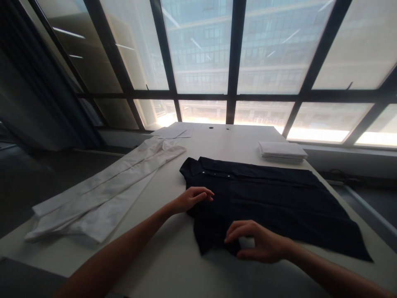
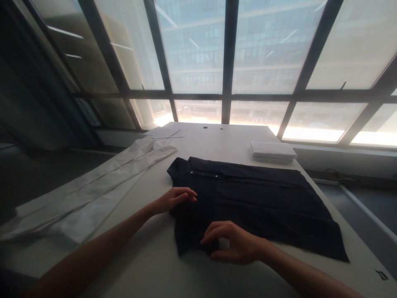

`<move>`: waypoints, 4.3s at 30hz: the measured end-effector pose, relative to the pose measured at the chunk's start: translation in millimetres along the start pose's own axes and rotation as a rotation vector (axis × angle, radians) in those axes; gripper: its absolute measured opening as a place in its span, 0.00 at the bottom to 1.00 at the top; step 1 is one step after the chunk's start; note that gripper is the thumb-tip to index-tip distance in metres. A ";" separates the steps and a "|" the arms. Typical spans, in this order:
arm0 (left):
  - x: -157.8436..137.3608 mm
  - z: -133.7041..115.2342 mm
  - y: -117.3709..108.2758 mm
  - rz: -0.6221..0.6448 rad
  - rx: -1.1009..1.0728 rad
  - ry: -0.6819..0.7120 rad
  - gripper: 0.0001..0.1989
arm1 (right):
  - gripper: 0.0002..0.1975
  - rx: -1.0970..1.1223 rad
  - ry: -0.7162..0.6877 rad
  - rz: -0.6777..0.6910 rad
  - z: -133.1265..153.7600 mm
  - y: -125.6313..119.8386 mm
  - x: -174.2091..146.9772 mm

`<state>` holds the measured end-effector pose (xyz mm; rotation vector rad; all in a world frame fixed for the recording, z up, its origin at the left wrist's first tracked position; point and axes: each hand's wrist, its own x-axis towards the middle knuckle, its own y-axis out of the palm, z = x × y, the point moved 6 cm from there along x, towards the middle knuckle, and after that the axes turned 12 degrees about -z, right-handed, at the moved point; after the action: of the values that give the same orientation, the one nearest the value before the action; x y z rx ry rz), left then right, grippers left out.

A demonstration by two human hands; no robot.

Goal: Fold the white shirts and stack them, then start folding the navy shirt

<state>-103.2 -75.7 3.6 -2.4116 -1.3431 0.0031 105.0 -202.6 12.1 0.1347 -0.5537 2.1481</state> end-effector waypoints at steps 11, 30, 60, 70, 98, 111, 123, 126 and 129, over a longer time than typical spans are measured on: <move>-6.7 8.1 24.3 0.104 0.550 0.253 0.23 | 0.12 -0.357 -0.138 -0.037 -12.1 2.9 -1.1; -49.0 21.9 3.2 0.386 0.919 0.017 0.54 | 0.31 -0.911 0.338 -0.364 -99.7 -88.8 -24.2; 84.2 62.0 -88.9 0.203 0.986 0.041 0.40 | 0.24 -1.317 0.239 -0.292 -136.4 -245.8 -48.4; 74.2 49.0 -95.0 0.097 1.016 0.137 0.17 | 0.16 -1.302 0.388 -0.363 -114.6 -258.6 -62.9; 193.0 70.0 -59.2 -0.024 0.656 0.222 0.13 | 0.28 -1.234 0.447 -0.508 -200.0 -260.8 14.7; 219.2 57.5 -15.6 -0.345 1.162 0.106 0.27 | 0.29 -1.238 0.453 -0.535 -193.6 -259.2 15.5; 219.3 101.7 -14.8 -0.181 1.074 -0.166 0.35 | 0.34 -1.270 0.632 -0.603 -197.4 -263.5 5.3; 223.4 91.0 -21.9 -0.283 1.109 -0.143 0.31 | 0.35 -1.264 0.661 -0.629 -196.3 -264.7 4.7; 215.9 61.8 -2.1 -0.377 1.160 0.094 0.28 | 0.36 -1.272 0.672 -0.685 -190.2 -265.8 3.3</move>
<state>1.1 122.4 -14.4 -1.1725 -1.2167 0.4322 333.5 17.3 -67.1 -0.9171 -1.1253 0.8056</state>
